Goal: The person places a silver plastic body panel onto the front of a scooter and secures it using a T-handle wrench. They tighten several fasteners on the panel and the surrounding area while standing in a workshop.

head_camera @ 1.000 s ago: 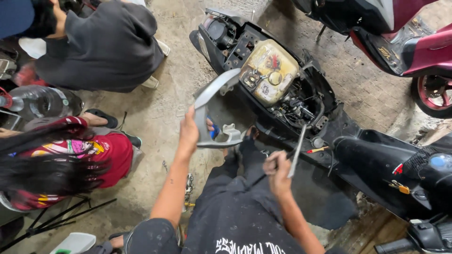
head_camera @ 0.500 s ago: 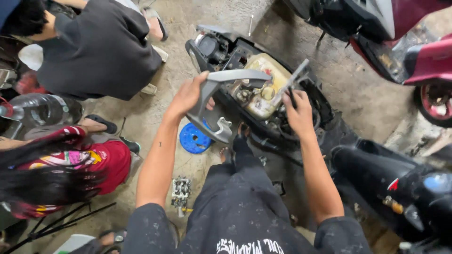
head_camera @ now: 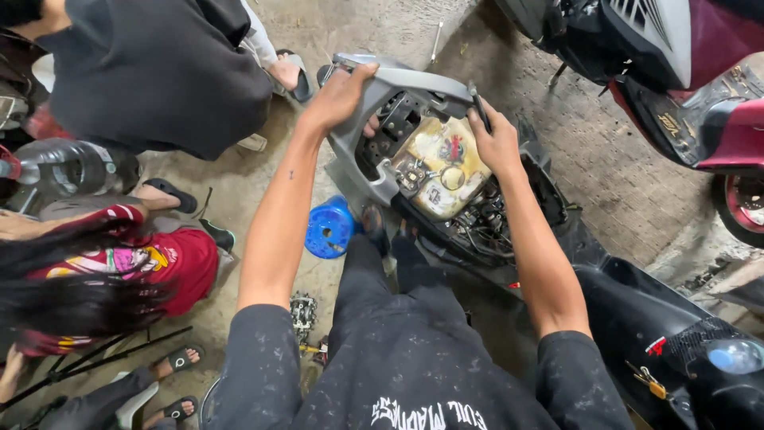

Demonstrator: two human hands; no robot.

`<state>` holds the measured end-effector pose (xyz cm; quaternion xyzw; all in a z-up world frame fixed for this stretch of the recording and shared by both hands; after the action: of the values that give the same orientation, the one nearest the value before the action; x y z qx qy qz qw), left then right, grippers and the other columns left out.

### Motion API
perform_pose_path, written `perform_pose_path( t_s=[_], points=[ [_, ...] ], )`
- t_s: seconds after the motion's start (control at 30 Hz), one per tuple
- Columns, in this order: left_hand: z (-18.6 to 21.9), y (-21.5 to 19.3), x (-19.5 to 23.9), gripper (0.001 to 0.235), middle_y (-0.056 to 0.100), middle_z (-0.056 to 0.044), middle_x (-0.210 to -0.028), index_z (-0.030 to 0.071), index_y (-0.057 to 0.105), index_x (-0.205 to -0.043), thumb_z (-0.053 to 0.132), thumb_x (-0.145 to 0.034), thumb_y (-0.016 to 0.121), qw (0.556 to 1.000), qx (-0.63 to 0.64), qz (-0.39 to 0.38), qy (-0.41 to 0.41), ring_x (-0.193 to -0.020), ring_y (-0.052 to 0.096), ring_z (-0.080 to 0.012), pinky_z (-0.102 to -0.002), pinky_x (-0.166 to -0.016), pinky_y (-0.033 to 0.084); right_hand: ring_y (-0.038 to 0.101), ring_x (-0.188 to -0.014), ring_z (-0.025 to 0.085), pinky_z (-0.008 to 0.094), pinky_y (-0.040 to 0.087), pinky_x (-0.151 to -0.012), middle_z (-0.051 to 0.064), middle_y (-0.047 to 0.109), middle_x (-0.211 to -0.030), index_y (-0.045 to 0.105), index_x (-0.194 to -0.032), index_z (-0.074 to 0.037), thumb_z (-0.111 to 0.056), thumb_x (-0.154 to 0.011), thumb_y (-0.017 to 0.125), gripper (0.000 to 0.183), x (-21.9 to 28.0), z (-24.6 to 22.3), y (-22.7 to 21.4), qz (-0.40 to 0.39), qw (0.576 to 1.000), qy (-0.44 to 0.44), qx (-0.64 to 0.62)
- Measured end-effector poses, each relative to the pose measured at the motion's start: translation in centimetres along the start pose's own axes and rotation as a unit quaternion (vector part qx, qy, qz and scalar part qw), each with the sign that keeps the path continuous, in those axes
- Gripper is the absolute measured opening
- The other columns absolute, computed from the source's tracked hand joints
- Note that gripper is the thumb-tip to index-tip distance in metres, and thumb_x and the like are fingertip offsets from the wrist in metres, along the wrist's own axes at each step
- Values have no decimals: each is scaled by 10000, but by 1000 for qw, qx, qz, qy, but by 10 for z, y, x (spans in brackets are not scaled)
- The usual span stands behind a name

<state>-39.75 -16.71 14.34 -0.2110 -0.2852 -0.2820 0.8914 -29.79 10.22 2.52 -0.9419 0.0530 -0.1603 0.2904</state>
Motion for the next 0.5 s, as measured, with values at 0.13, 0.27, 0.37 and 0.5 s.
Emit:
perform_pose_path(
  t_s=[0.13, 0.27, 0.37, 0.5],
  points=[
    [2, -3, -20, 629, 738, -163, -700, -16, 701, -838, 464, -1040, 348, 1000, 1, -3, -25, -557, 727, -232, -284, -615, 616, 608, -869, 176, 346, 418, -751, 5, 702, -991, 679, -1305, -185, -547, -1047, 454, 499, -20, 13, 3, 11, 998, 49, -26],
    [-5, -8, -48, 638, 735, -154, -692, -3, 709, -842, 475, -1037, 334, 1000, -6, -11, -22, -561, 730, -226, -270, -624, 593, 624, -999, 168, 345, 434, -839, -9, 705, -1051, 685, -1245, -197, -561, -1021, 480, 474, -46, 34, 13, 31, 995, 71, -63],
    [-8, -12, -69, 622, 738, -175, -717, -12, 689, -901, 480, -1023, 329, 999, -9, -24, -24, -570, 730, -242, -295, -587, 583, 583, -943, 148, 332, 415, -819, -20, 670, -1004, 676, -1199, -197, -544, -1029, 485, 432, -61, 40, 20, 25, 992, 88, -86],
    [-9, -22, -77, 632, 737, -168, -729, -35, 696, -941, 469, -1013, 321, 998, -18, -29, -56, -576, 720, -237, -297, -622, 580, 506, -846, 140, 327, 365, -777, -22, 590, -918, 641, -1094, -201, -557, -1038, 459, 403, -70, 37, 33, -11, 988, 123, -94]
  ],
)
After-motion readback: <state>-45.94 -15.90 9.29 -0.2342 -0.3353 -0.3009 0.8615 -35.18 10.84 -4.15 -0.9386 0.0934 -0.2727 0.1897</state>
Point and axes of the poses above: each hand's wrist, its own x-axis away from the middle knuckle, its own y-axis out of the palm, z = x × y, the point moved 6 cm from there along -x, towards the middle knuckle
